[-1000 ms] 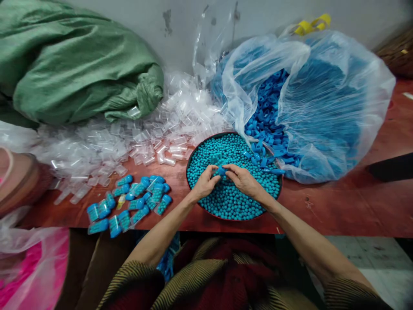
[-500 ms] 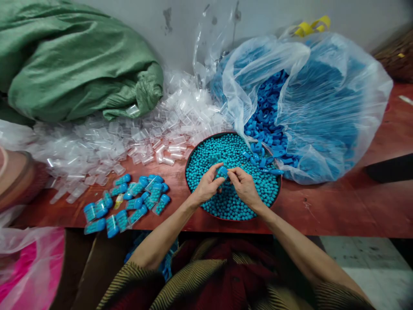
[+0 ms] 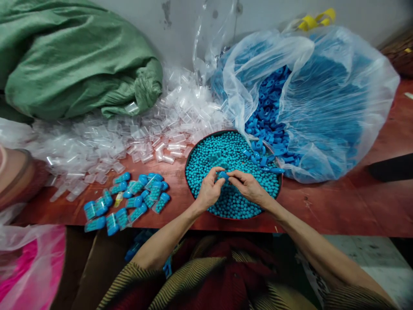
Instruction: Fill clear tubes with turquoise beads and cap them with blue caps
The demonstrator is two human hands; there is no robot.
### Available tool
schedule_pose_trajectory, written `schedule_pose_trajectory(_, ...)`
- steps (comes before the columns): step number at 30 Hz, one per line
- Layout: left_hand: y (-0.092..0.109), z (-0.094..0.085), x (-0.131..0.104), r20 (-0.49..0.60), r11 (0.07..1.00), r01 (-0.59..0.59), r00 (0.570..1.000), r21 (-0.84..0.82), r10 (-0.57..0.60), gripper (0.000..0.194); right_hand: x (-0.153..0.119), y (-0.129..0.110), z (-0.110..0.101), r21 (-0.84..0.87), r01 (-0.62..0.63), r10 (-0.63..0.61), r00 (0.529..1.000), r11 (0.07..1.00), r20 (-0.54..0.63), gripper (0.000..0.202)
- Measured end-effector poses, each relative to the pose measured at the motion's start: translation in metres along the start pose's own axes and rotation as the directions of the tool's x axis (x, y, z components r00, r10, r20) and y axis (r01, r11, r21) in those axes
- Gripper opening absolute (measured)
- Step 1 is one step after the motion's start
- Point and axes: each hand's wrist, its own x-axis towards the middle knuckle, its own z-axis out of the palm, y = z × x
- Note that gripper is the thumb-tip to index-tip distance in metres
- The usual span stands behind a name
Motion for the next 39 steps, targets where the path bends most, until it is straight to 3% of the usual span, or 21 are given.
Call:
schedule_pose_trajectory(4,0.000,-0.009,-0.003,0.192,0.994,0.086,0.979,-0.072,-0.071,0.035,0.004,-0.002,-0.015,0.197,-0.143,0.117,0.984,0.970,0.134,0.023)
schedule_pose_trajectory(6,0.002,-0.012,-0.004,0.229,0.992,0.089,0.971,-0.085,-0.067,0.039,0.007,-0.002,-0.014,0.333,-0.239,0.219,0.971,0.912,0.098,0.037)
schedule_pose_trajectory(8,0.003,-0.012,-0.006,0.214,0.995,0.063,0.976,-0.075,-0.046,0.043,0.009,-0.002,-0.005,0.411,-0.254,0.288,0.957,0.875,-0.022,0.050)
schedule_pose_trajectory(10,0.005,-0.010,-0.007,0.177,0.998,0.024,0.984,-0.055,-0.014,0.049,0.008,-0.005,0.007,0.334,-0.206,0.264,0.955,0.920,-0.138,0.047)
schedule_pose_trajectory(12,0.007,-0.007,-0.008,0.115,0.999,-0.028,0.993,-0.029,0.031,0.053,0.003,-0.008,0.017,0.133,-0.119,0.141,0.975,0.984,-0.171,0.039)
schedule_pose_trajectory(15,0.011,-0.003,-0.011,0.021,0.993,-0.114,0.993,0.022,0.113,0.049,-0.006,-0.013,0.026,-0.162,0.020,-0.031,0.997,0.987,-0.071,0.055)
schedule_pose_trajectory(19,0.017,0.000,-0.013,0.035,0.995,-0.101,0.994,0.007,0.101,0.045,-0.011,-0.014,0.029,-0.386,0.078,-0.060,0.996,0.919,0.059,0.090)
schedule_pose_trajectory(21,0.019,0.000,-0.014,0.053,0.998,-0.058,0.997,-0.030,0.060,0.046,-0.011,-0.015,0.032,-0.410,0.082,-0.083,0.996,0.909,0.017,0.088)
schedule_pose_trajectory(25,0.022,0.002,-0.015,0.041,0.995,-0.050,0.998,-0.088,0.054,0.040,-0.013,-0.019,0.042,-0.430,0.074,-0.173,0.965,0.900,-0.198,0.075)
schedule_pose_trajectory(29,0.023,0.006,-0.017,0.014,0.986,-0.008,1.000,-0.168,0.011,0.029,-0.016,-0.017,0.050,-0.449,0.096,-0.228,0.941,0.888,-0.250,0.071)
schedule_pose_trajectory(32,0.023,0.010,-0.017,-0.014,0.982,0.030,0.999,-0.184,-0.033,0.027,-0.017,-0.012,0.055,-0.451,0.106,-0.233,0.943,0.886,-0.236,0.072)
schedule_pose_trajectory(35,0.020,0.006,-0.018,-0.044,0.998,0.046,0.998,-0.049,-0.048,0.023,-0.017,-0.012,0.062,-0.454,0.047,-0.156,0.966,0.889,-0.205,0.077)
schedule_pose_trajectory(39,0.014,-0.028,-0.025,-0.050,0.974,0.013,0.999,0.228,-0.002,0.026,-0.021,-0.022,0.064,-0.465,0.091,-0.086,0.996,0.881,0.032,0.080)
